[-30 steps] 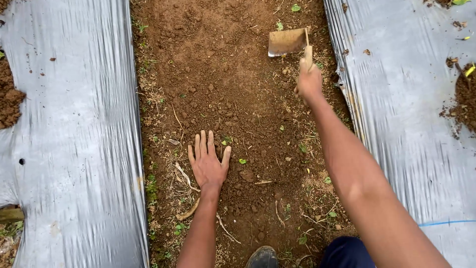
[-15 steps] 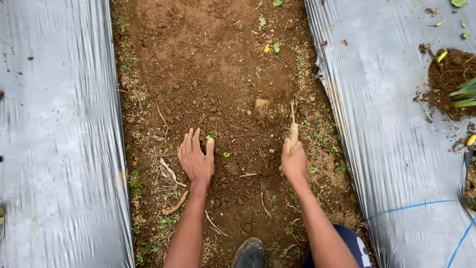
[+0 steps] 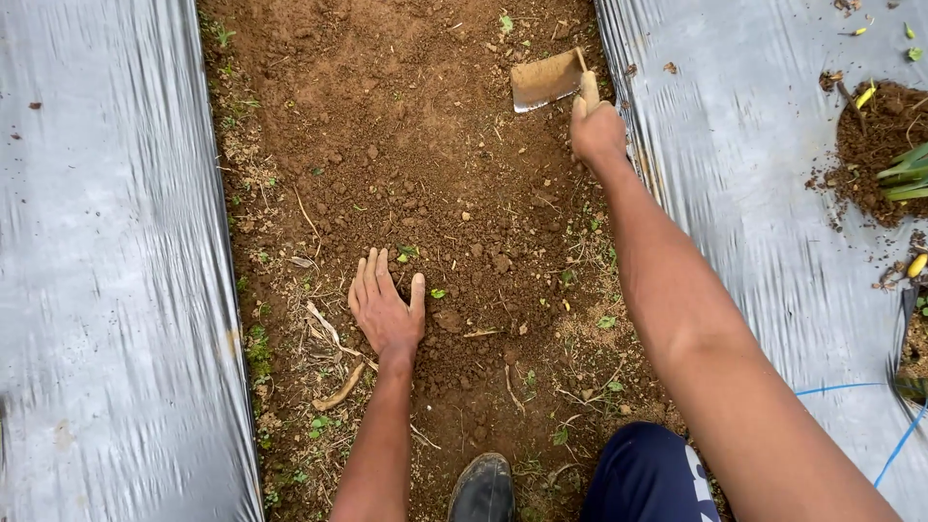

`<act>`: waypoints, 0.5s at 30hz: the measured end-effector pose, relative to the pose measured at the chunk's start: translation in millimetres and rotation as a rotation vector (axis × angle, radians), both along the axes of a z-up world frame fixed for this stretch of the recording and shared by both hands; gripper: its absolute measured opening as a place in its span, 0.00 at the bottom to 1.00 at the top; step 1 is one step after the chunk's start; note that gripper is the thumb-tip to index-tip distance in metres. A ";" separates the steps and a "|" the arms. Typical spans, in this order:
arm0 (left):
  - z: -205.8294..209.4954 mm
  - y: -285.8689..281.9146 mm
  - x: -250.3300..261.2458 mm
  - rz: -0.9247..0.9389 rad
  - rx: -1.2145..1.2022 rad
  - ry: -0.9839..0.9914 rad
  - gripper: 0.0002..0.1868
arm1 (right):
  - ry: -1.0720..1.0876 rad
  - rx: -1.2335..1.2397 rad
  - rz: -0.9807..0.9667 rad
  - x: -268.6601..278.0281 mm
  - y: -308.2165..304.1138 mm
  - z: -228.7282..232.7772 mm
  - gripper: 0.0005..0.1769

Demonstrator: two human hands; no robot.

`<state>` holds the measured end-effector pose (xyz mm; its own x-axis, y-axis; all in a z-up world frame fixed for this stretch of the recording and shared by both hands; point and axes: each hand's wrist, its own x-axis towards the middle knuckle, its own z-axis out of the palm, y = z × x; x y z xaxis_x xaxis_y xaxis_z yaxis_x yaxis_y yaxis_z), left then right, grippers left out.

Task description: The person ties a tomato plant to a bamboo stake using blue string, then uses a hand hoe to loosen soil between plastic mulch rows and places soil around the plant base.

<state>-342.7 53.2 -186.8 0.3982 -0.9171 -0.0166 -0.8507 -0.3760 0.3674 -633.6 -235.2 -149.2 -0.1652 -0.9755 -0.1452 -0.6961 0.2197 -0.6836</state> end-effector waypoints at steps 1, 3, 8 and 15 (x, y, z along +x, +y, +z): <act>-0.2 -1.9 2.1 0.002 -0.011 0.000 0.38 | 0.040 0.033 -0.004 -10.4 -5.7 -12.1 0.19; -1.2 6.4 -1.6 0.004 -0.015 0.017 0.38 | 0.097 0.073 -0.008 -26.2 51.4 -14.8 0.17; 0.4 1.7 -1.2 0.018 -0.025 0.007 0.37 | 0.009 0.102 -0.200 10.8 206.4 29.3 0.15; -3.8 -0.5 -2.6 0.028 -0.039 0.015 0.37 | -0.094 0.248 -0.246 12.2 304.8 26.1 0.17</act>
